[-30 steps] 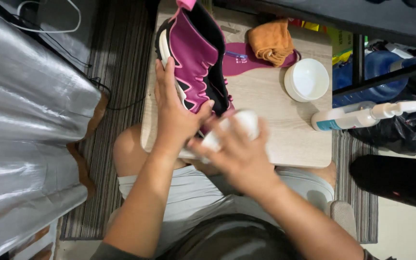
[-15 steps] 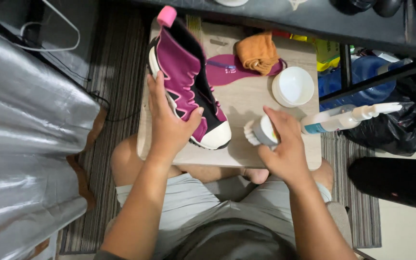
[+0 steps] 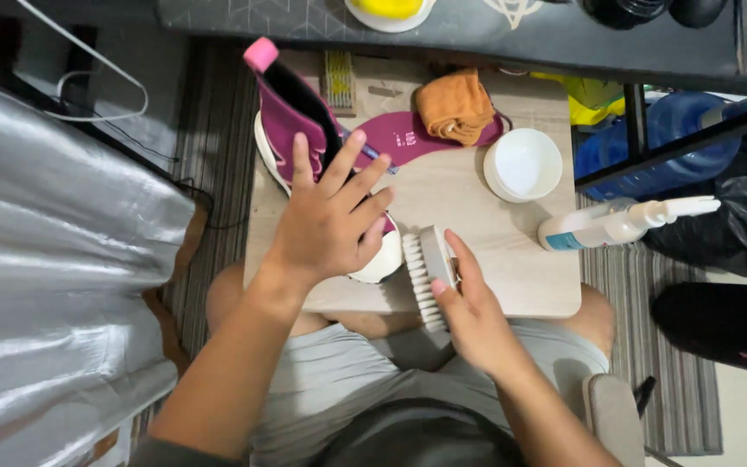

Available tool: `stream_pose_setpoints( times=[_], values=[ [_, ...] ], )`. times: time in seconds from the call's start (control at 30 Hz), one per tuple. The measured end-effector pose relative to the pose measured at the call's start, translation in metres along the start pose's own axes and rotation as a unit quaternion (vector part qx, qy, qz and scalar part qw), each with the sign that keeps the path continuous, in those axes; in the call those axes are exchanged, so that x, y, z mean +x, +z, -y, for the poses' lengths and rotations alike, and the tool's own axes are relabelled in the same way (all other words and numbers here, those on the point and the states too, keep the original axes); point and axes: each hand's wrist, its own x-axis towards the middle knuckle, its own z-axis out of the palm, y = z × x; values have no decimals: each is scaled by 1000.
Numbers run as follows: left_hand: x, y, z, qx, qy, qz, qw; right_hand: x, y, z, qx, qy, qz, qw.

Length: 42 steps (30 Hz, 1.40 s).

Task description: The person cleans a purple and black high-top sneaker placed on a small table. They scrub the shoe with a brush and cleaning solution, then wipe it with an orange cloth.

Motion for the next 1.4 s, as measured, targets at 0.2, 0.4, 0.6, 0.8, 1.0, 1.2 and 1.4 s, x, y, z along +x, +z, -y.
stream_pose_setpoints(
  times=[0.2, 0.4, 0.6, 0.8, 1.0, 1.2, 1.4],
  values=[
    [-16, 16, 10, -20, -26, 11, 999, -11, 14, 23, -69, -30, 28, 997],
    [-15, 8, 7, -49, -34, 42, 997, -15, 19, 8, -92, -36, 39, 994],
    [-13, 5, 4, -62, -43, 38, 996, 56, 13, 20, -40, -76, 13, 996],
    [-15, 8, 3, -26, -54, 44, 997, 6, 22, 0, -109, -127, -3, 986],
    [-13, 7, 1, -35, -59, 56, 996, 2, 22, -4, -119, -126, 2, 985],
    [-13, 7, -1, -18, -50, 54, 997, 67, 10, 29, -42, -73, 2, 996],
    [-14, 10, 2, -12, -53, 56, 997, -10, 25, -8, -126, -112, 16, 985]
  ],
)
